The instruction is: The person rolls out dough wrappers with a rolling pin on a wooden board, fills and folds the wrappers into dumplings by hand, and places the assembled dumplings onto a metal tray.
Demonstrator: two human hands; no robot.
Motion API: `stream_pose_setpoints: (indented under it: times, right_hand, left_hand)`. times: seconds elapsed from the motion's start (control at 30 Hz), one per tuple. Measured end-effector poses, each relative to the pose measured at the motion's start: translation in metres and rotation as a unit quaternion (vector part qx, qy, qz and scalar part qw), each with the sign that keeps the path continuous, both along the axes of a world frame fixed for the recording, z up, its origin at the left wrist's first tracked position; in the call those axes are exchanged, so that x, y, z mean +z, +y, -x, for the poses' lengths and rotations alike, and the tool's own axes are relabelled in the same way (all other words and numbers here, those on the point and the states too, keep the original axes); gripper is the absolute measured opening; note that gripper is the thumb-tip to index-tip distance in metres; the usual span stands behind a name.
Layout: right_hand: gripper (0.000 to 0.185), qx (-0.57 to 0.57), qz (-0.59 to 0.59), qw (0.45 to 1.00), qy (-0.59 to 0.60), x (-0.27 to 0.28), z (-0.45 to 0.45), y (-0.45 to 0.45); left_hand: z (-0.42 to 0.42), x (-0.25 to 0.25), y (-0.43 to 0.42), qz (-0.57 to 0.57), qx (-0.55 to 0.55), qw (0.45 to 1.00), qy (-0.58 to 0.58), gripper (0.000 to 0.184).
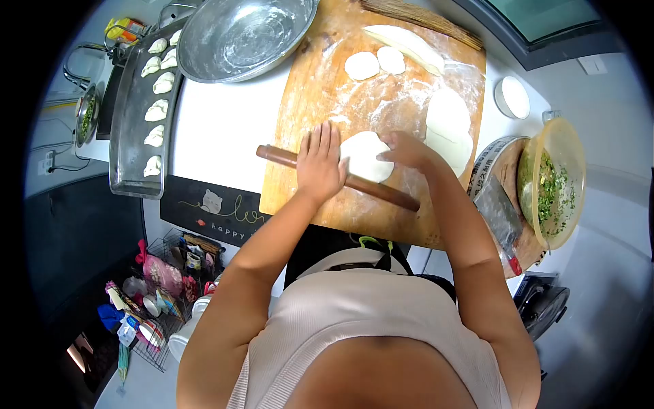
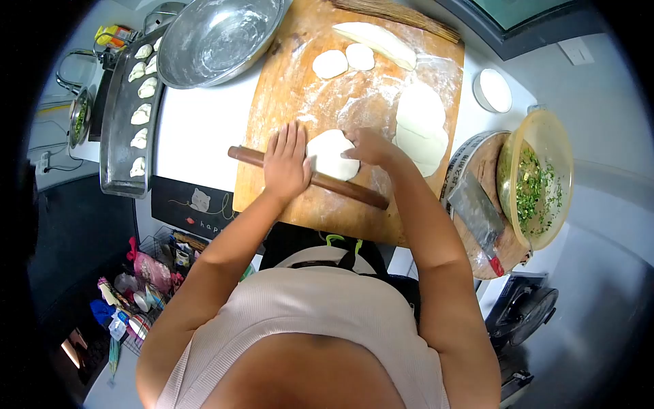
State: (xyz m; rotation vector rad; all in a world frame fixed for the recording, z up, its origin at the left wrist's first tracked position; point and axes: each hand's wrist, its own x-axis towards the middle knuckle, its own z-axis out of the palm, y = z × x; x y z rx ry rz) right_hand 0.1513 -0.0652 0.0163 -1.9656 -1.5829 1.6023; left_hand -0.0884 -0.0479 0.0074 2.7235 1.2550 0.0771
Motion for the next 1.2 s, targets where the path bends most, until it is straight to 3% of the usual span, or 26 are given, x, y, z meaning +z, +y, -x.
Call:
stream_pose_setpoints:
  times: [0.07,0.17,0.2,0.3,0.33,0.43,0.5,0.57,0.67,0.77,0.8,0.93,0.97,1.17,1.2]
  right_hand:
    - [0.048,0.044,-0.191,0.975,-0.102,-0.013,0.004,0.000]
    - [0.051,-0.043,-0.184,0.977,-0.098,-0.013,0.024,0.021]
    - [0.052,-0.024,-0.131,0.986,-0.102,0.011,0.034,0.027]
    - [0.052,-0.028,-0.104,0.986,-0.130,-0.010,0.032,0.032]
    - [0.043,-0.088,-0.166,0.970,-0.156,-0.025,0.030,0.026]
    - [0.042,-0.273,-0.144,0.950,-0.039,-0.032,0.009,0.002]
    - [0.035,-0.107,-0.024,0.992,-0.066,-0.003,-0.009,-0.013]
    - [0.034,0.101,0.076,0.983,-0.130,0.034,-0.012,-0.020]
    - [0.039,-0.039,-0.061,0.995,-0.068,0.026,-0.011,-0.031]
    - [0.045,-0.180,-0.032,0.982,-0.050,-0.004,-0.004,-0.014]
    - [0.050,-0.172,-0.029,0.982,-0.071,0.013,0.002,-0.008]
    - [0.061,-0.112,-0.130,0.976,-0.134,-0.017,0.003,-0.012]
    - [0.056,-0.102,-0.153,0.972,-0.146,-0.023,0.002,-0.014]
    - [0.044,-0.238,-0.156,0.957,-0.060,0.011,-0.024,-0.046]
    - [0.043,-0.268,-0.147,0.951,-0.040,0.021,-0.037,-0.048]
  left_hand:
    - [-0.031,-0.008,0.031,-0.025,0.027,0.999,-0.023,0.069]
    - [-0.059,-0.019,0.066,-0.045,0.054,0.993,-0.092,0.069]
    - [-0.063,-0.018,0.067,-0.049,0.060,0.990,-0.116,0.069]
    - [-0.009,-0.004,0.008,-0.014,0.000,0.996,-0.085,0.071]
    - [0.011,0.000,-0.012,-0.007,-0.020,0.998,-0.065,0.073]
    - [0.042,0.001,-0.048,0.034,-0.034,0.998,-0.046,0.073]
    - [0.038,0.000,-0.044,0.040,-0.020,0.998,-0.046,0.071]
    - [0.014,-0.005,-0.024,0.034,-0.001,0.998,-0.043,0.070]
    - [-0.029,-0.014,0.016,0.000,0.024,0.999,-0.033,0.068]
    - [-0.072,-0.018,0.065,-0.033,0.055,0.993,-0.095,0.069]
    - [-0.079,-0.016,0.071,-0.045,0.061,0.992,-0.102,0.069]
    - [-0.046,-0.001,0.027,-0.029,-0.006,0.990,-0.139,0.076]
    - [-0.025,-0.001,0.006,-0.023,-0.030,0.993,-0.110,0.078]
    - [0.047,-0.006,-0.044,0.004,-0.133,0.986,-0.099,0.072]
    - [0.048,-0.008,-0.041,0.010,-0.127,0.985,-0.114,0.064]
